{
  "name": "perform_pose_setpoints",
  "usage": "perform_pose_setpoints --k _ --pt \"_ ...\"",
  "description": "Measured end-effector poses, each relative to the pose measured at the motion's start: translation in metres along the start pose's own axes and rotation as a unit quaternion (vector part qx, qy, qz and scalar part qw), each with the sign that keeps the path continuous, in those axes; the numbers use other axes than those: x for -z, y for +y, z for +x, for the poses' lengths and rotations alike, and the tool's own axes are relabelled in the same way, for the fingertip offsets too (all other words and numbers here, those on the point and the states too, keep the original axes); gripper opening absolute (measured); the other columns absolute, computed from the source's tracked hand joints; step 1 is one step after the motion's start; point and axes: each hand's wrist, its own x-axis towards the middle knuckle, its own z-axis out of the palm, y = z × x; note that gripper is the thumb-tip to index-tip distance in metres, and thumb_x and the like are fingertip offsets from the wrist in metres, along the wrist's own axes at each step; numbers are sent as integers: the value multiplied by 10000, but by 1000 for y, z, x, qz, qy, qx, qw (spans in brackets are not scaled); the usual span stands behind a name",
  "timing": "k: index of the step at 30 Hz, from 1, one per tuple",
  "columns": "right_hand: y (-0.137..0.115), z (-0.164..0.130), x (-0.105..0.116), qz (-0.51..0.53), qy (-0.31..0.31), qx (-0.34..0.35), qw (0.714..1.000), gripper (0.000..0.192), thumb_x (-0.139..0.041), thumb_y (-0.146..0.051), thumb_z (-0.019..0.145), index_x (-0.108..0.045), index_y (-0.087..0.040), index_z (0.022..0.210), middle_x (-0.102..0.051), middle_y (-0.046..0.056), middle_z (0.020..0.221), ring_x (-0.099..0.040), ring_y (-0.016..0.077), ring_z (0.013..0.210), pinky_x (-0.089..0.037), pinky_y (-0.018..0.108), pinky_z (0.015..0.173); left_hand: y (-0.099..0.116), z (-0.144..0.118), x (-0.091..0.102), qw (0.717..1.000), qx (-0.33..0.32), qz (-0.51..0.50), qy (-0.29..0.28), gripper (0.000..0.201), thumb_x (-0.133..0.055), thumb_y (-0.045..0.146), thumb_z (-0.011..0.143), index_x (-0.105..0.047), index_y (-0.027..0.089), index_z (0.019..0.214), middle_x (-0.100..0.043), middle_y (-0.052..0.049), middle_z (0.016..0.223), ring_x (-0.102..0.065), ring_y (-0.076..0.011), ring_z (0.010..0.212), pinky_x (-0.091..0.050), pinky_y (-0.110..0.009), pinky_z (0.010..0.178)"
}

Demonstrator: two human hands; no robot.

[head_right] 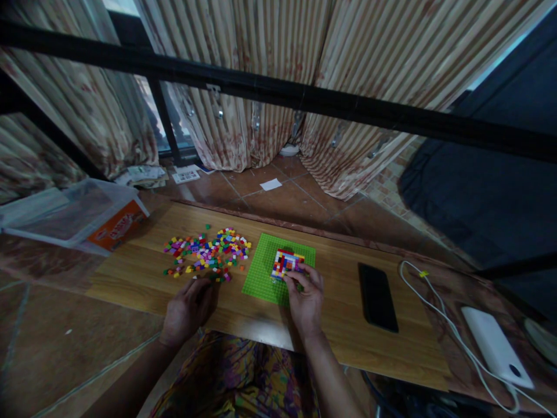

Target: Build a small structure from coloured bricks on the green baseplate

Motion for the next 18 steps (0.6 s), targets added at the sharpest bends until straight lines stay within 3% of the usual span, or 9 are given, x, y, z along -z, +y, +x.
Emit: perform_pose_setpoints --k 10,18 --pt "-3 -5 4 -83 -19 108 991 142 -582 -271 897 -722 -260 880 -632 52 1072 -566 204 976 -478 382 848 0 0 0 1000 1 10 -2 230 -437 348 927 -601 203 998 -653 -51 894 -644 -163 762 -476 -239 650" --pt "-2 -4 5 -103 -49 109 987 196 -531 -260 922 -723 -250 885 -642 60 1049 -557 208 979 -484 377 868 1 0 0 1000 2 7 -2 223 -450 347 921 -599 205 1008 -665 -53 905 -650 -164 765 -480 -236 649"
